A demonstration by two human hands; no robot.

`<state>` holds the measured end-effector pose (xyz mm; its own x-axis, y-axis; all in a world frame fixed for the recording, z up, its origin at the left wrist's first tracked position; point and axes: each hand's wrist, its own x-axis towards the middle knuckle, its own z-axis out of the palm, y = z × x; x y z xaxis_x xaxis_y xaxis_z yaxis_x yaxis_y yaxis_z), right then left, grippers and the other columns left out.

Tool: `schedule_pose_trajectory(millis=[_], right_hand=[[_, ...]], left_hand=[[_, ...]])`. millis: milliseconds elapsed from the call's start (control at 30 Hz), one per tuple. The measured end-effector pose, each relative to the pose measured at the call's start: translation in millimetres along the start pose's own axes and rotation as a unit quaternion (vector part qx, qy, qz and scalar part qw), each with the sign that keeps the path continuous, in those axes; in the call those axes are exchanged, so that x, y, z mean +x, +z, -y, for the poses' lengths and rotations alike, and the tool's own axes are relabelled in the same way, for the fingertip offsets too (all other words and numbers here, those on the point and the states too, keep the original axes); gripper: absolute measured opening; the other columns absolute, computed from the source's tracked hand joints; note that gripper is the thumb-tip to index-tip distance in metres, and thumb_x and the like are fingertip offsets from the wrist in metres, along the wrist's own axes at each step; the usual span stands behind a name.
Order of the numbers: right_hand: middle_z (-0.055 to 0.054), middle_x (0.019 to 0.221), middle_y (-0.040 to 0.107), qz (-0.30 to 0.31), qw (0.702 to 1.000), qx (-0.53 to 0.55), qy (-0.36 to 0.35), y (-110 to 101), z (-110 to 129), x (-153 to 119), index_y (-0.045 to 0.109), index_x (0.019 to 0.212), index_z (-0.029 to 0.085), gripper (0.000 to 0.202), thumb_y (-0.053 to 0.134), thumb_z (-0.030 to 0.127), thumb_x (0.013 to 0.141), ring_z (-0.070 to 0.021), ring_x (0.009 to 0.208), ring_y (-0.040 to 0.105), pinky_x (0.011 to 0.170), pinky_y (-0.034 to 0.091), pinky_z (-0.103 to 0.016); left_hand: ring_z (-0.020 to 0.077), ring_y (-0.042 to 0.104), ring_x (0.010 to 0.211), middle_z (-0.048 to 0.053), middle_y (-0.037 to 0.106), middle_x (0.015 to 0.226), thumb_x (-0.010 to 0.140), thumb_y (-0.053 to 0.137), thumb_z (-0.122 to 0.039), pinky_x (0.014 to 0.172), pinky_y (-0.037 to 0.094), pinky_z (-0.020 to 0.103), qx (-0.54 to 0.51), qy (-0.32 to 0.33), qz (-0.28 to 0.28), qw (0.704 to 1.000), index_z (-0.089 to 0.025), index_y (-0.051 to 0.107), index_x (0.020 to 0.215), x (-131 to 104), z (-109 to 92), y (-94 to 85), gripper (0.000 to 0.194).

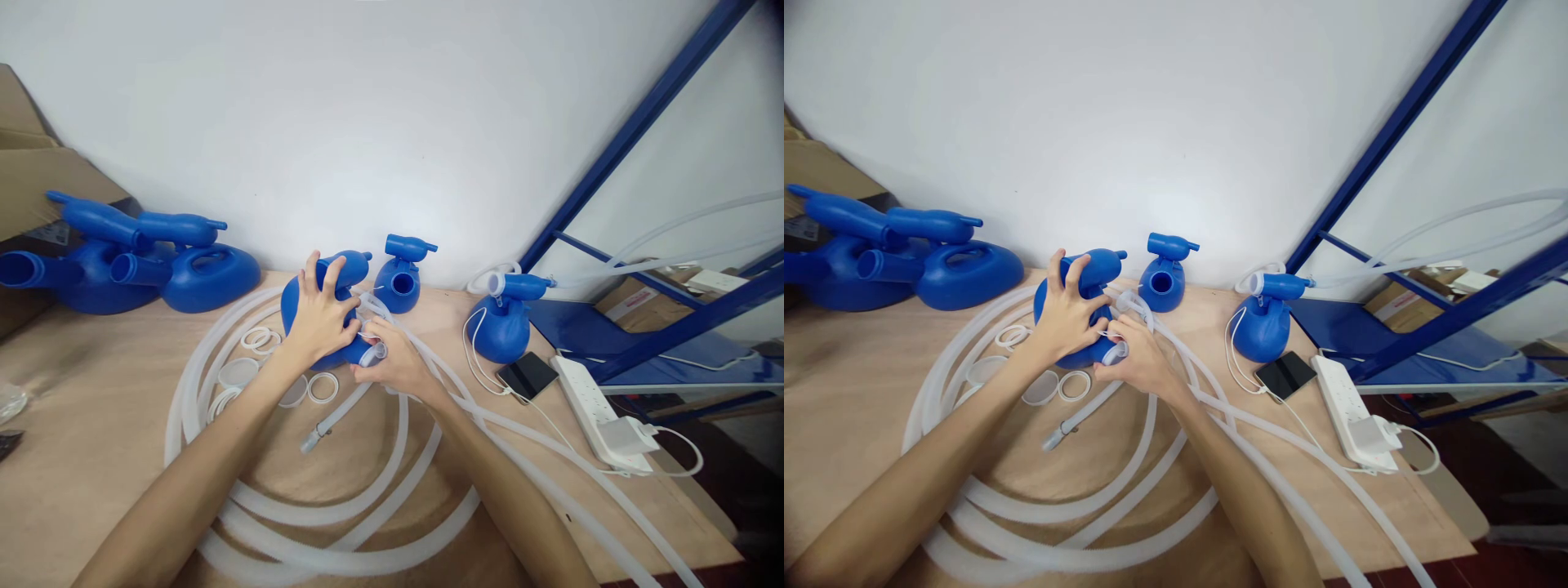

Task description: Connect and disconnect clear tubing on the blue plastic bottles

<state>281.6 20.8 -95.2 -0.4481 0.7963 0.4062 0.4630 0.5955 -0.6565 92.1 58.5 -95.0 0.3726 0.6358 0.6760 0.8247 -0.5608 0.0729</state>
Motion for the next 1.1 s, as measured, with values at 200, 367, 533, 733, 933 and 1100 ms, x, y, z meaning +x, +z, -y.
schedule_pose_trajectory(millis=[200, 367, 533, 733, 933, 1100], right_hand=[[0.004, 0.082, 0.042, 0.003, 1.0, 0.006, -0.005, 0, -1, 1, 0.035, 0.074, 0.025, 0.043, 0.077, 0.029, 0.067, -0.0159, 0.079, 0.041, 0.074, 0.035, -0.03], [0.004, 0.083, 0.043, 0.001, 1.0, 0.006, 0.0, 0, -2, 1, 0.037, 0.075, 0.024, 0.042, 0.077, 0.03, 0.067, -0.016, 0.079, 0.042, 0.074, 0.035, -0.03], [0.004, 0.083, 0.043, 0.0, 1.0, -0.003, -0.002, 1, -3, 1, 0.037, 0.074, 0.024, 0.041, 0.078, 0.03, 0.067, -0.0157, 0.079, 0.042, 0.073, 0.034, -0.029], [0.005, 0.082, 0.045, -0.007, 1.0, -0.027, 0.007, -5, -4, 2, 0.041, 0.077, 0.024, 0.041, 0.08, 0.031, 0.068, -0.0163, 0.078, 0.045, 0.072, 0.038, -0.03], [-0.006, 0.112, 0.066, -0.025, 0.993, -0.084, 0.077, -21, 4, -2, 0.054, 0.134, 0.02, 0.077, 0.089, 0.049, 0.072, -0.0242, 0.097, 0.062, 0.086, 0.052, -0.039], [-0.013, 0.12, 0.069, -0.022, 0.95, -0.311, 0.009, -25, 24, -11, 0.03, 0.165, 0.025, 0.112, 0.09, 0.055, 0.076, -0.0328, 0.11, 0.061, 0.088, 0.055, -0.044]], left_hand=[[0.0592, 0.002, 0.154, 0.011, 0.016, 0.169, 0.087, 0.064, -0.035, 0.12, 0.018, 0.079, 0.0, -0.004, 0.006, 1.0, -0.02, 0.079, 0.106, 0, -1, -0.7, 0.028], [0.0581, 0.003, 0.154, 0.01, 0.016, 0.17, 0.086, 0.064, -0.034, 0.12, 0.019, 0.078, 0.003, -0.004, 0.004, 1.0, -0.02, 0.079, 0.105, 1, 0, 0.1, 0.028], [0.0563, 0.002, 0.155, 0.008, 0.017, 0.17, 0.085, 0.066, -0.033, 0.122, 0.018, 0.077, -0.001, -0.011, 0.001, 1.0, -0.022, 0.08, 0.105, 1, 0, 2.2, 0.027], [0.0593, 0.003, 0.154, 0.011, 0.017, 0.171, 0.086, 0.064, -0.034, 0.119, 0.021, 0.078, 0.011, -0.011, 0.01, 1.0, -0.02, 0.08, 0.106, 2, 0, 0.5, 0.029], [0.0574, 0.005, 0.156, 0.004, 0.021, 0.173, 0.084, 0.064, -0.034, 0.119, 0.024, 0.079, 0.007, -0.044, 0.011, 0.999, -0.023, 0.08, 0.098, 3, 2, -1.7, 0.024], [0.0568, 0.003, 0.157, 0.003, 0.02, 0.175, 0.086, 0.065, -0.034, 0.121, 0.02, 0.08, -0.005, -0.047, 0.015, 0.999, -0.022, 0.08, 0.097, 5, 2, -2.7, 0.022]])
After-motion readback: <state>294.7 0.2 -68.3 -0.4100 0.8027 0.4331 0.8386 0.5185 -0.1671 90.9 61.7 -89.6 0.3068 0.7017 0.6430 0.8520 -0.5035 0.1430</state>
